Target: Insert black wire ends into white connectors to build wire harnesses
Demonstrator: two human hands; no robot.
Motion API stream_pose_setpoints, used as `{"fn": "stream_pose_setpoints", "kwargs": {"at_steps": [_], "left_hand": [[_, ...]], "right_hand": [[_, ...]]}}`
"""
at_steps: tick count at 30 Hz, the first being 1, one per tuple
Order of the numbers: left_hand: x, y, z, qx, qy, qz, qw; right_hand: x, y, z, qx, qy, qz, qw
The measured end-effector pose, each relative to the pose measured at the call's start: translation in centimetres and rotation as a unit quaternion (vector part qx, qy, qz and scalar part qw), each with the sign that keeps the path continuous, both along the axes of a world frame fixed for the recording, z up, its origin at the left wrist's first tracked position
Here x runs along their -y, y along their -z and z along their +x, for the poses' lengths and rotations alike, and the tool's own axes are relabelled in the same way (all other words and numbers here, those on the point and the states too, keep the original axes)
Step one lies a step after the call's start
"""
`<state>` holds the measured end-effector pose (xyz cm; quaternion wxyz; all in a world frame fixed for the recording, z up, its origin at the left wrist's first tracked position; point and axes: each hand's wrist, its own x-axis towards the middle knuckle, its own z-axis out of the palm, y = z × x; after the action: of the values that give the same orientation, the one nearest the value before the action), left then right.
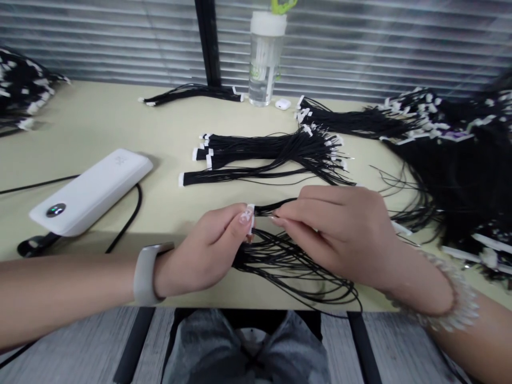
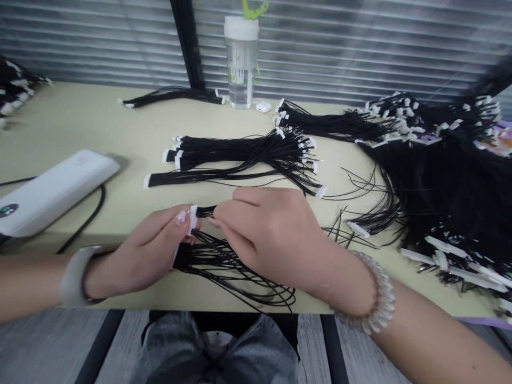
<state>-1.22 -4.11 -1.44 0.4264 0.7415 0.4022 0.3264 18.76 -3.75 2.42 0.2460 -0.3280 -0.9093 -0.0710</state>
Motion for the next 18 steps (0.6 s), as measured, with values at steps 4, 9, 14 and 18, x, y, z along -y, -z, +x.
{"fn": "stream_pose_setpoints", "kwargs": {"at_steps": [4,9,14,18], "left_hand": [[-0.1,-0.2,-0.1,-0.014,0.018,0.013,1.0],[0.0,-0.2,0.0,-0.002,0.015,-0.01,1.0],[-0.2,0.3,0.3,0.068,-0.071,-0.074,0.992],[-0.6,0.8,0.5,0.126,-0.15,-0.103,0.975]], "right_hand": [[0.2,0.3,-0.4,0.021,0.013,0.02,0.999],[-0.2,0.7,-0.4,0.042,0.043,0.041,0.997],[-0.8,-0.4,0.9,0.022,0.096,0.042,0.994],[-0.9,-2.2,2.6,-0.004,0.11,0.063,0.992]]}}
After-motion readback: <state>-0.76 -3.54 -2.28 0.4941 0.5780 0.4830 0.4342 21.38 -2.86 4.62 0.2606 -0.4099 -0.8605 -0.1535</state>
